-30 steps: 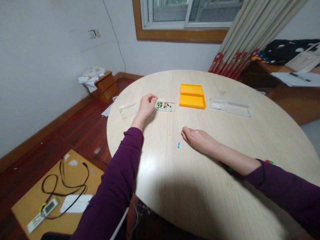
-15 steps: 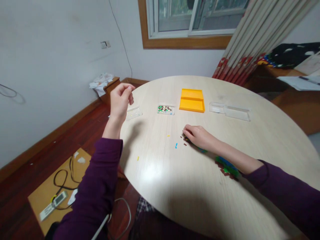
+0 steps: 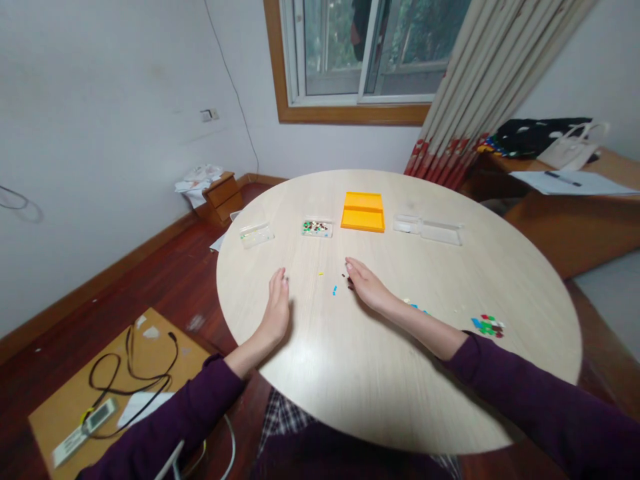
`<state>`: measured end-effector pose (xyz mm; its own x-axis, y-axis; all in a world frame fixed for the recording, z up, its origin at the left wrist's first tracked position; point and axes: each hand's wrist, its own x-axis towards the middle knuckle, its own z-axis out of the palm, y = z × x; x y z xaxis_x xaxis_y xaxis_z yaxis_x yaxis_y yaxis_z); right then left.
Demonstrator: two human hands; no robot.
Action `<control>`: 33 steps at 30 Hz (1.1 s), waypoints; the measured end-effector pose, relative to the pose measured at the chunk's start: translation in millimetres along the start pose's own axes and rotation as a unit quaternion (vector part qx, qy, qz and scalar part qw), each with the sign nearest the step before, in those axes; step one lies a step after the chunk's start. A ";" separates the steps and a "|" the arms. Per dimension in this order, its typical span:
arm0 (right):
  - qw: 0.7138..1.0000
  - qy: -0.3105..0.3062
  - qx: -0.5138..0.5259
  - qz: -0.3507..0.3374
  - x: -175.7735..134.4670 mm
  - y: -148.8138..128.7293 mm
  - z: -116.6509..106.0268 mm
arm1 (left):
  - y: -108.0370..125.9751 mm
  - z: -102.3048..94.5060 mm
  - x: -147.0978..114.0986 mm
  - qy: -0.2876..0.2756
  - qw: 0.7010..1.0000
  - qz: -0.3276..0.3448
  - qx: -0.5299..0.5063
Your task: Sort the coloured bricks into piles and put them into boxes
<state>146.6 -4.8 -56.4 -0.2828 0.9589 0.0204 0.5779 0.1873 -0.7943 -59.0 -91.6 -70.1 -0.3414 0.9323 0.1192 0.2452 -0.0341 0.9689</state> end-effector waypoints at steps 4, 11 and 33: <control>0.998 -0.014 0.041 -0.038 0.7 -13.6 14.1 | 14.6 47.8 24.9 -0.045 0.997 -0.020 -0.060; 0.984 0.129 0.121 0.001 -14.2 -2.7 -20.7 | 20.8 66.2 45.8 -0.043 0.992 0.000 -0.120; 0.971 0.188 0.087 0.116 -42.1 -3.9 -13.5 | 18.6 97.5 73.5 -0.174 0.967 -0.001 -0.185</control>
<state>166.6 -43.0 -46.0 0.1582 0.9871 0.0235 0.4450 -0.0500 -0.8941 8.9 11.3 -64.5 0.0001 0.9951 0.0994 -0.1180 -0.0987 0.9881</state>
